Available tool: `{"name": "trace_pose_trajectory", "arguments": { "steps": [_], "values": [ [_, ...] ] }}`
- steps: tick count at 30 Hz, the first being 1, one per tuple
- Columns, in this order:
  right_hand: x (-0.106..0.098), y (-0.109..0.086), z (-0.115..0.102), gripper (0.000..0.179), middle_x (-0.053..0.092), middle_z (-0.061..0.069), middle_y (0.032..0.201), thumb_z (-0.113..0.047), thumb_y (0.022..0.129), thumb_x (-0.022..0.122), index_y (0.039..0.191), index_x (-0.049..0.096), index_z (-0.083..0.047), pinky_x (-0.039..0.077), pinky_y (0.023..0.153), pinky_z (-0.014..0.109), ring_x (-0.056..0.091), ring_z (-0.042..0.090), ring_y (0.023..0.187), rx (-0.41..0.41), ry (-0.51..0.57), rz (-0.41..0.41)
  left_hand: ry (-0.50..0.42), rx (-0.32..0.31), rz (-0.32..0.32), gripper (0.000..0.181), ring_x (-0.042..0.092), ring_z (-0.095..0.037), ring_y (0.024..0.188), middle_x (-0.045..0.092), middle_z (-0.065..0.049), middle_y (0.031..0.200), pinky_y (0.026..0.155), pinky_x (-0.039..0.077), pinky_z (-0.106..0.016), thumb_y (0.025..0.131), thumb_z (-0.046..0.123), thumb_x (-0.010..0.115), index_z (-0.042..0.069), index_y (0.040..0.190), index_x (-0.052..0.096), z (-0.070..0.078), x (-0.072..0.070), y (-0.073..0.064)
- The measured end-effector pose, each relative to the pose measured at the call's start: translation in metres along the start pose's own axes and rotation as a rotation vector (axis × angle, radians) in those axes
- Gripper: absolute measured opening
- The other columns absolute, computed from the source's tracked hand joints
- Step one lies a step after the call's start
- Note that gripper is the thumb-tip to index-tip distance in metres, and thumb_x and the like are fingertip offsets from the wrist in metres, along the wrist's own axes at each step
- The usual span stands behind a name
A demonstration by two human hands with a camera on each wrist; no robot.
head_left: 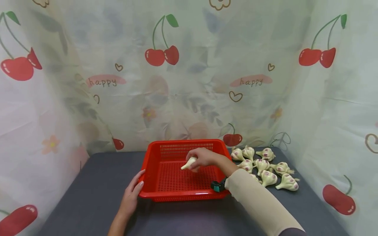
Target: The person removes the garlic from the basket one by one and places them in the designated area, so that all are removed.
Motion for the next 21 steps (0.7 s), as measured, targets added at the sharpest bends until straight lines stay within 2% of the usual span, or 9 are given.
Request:
{"name": "trace_pose_trajectory", "arguments": {
  "steps": [5,14,21],
  "values": [
    [-0.013,-0.016,-0.003,0.029,0.063,-0.003,0.091,-0.026,0.083,0.079,0.109,0.068,-0.017,0.050,0.067,0.032,0.058,0.018,0.076,-0.032,0.035,0.057,-0.003,-0.004,0.005,0.042,0.058,-0.019,0.105,0.052,-0.020,0.133,0.086,0.047,-0.022,0.105,0.017,0.044,0.009,0.146,0.042,0.000,-0.001,0.000],
    [-0.038,-0.050,0.002,0.040,0.063,0.000,0.094,-0.027,0.082,0.080,0.117,0.065,-0.014,0.053,0.065,0.032,0.059,0.018,0.074,-0.058,0.109,0.202,-0.008,-0.009,0.003,0.043,0.058,-0.018,0.105,0.052,-0.020,0.133,0.086,0.047,-0.022,0.105,0.017,0.043,0.009,0.146,0.042,0.001,0.000,0.000],
    [-0.052,-0.079,0.012,0.046,0.061,0.002,0.102,-0.034,0.080,0.080,0.119,0.064,-0.017,0.052,0.065,0.033,0.058,0.018,0.075,-0.021,0.113,0.307,-0.006,-0.005,0.002,0.043,0.058,-0.020,0.105,0.053,-0.020,0.132,0.086,0.047,-0.023,0.105,0.016,0.043,0.008,0.146,0.042,0.001,0.000,0.000]
  ]
}}
Point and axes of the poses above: each hand's wrist, its own y-axis towards the middle knuckle, its own x-axis out of the palm, z = x × y, the point moved 10 cm from there along y, towards the middle knuckle
